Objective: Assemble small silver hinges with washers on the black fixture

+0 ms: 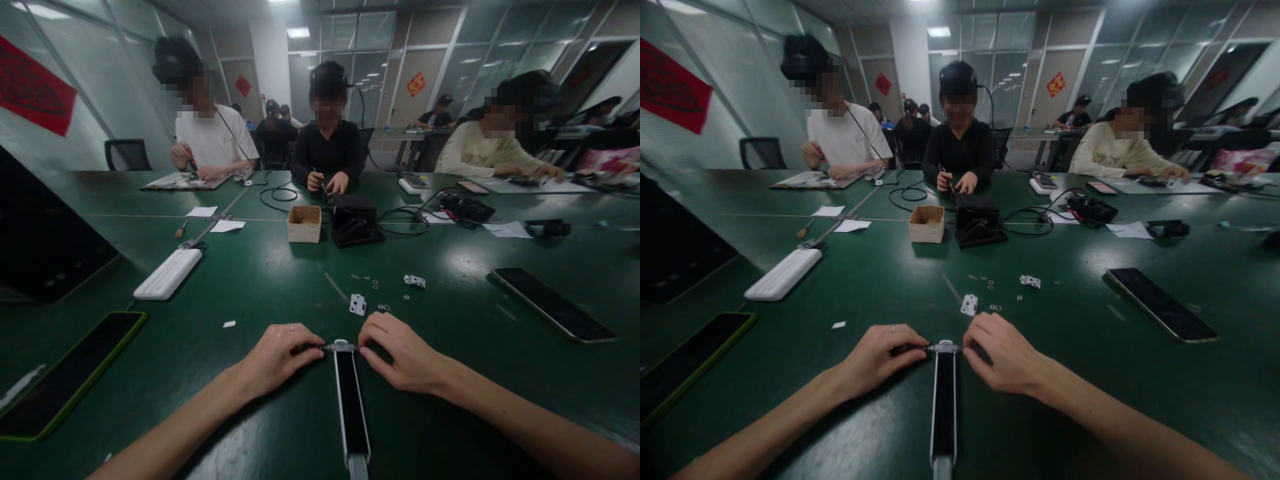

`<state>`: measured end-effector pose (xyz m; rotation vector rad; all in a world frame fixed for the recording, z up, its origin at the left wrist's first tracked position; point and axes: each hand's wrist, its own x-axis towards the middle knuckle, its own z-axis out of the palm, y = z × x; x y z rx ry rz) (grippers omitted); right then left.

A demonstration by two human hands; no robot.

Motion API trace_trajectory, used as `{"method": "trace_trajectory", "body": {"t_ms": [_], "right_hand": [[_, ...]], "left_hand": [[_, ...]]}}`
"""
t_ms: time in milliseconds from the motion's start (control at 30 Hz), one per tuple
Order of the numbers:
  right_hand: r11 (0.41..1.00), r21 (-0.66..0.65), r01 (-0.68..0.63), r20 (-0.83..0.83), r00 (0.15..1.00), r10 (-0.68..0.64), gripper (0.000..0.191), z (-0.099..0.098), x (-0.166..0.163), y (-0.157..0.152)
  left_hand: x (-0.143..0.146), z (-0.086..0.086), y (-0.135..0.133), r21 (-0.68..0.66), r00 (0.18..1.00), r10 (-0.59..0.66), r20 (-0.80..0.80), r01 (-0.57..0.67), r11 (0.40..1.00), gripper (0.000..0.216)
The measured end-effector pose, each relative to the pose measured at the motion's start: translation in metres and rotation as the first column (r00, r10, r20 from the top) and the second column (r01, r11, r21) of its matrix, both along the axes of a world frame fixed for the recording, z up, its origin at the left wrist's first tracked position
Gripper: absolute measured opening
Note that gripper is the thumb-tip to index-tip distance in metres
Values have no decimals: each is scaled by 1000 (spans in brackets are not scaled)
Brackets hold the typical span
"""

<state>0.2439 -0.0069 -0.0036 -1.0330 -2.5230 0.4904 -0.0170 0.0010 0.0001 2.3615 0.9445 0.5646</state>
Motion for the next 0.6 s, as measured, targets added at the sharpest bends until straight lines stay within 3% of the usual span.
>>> {"method": "trace_trajectory", "body": {"t_ms": [333, 600], "right_hand": [[999, -11, -36, -20, 999, 36, 12, 1, 1, 0], [997, -21, -69, 6, 998, 69, 12, 2, 1, 0]], "left_hand": [[7, 4, -6, -66, 991, 129, -29, -130, 989, 9], [11, 2, -10, -116, 990, 128, 63, -120, 986, 8]]}}
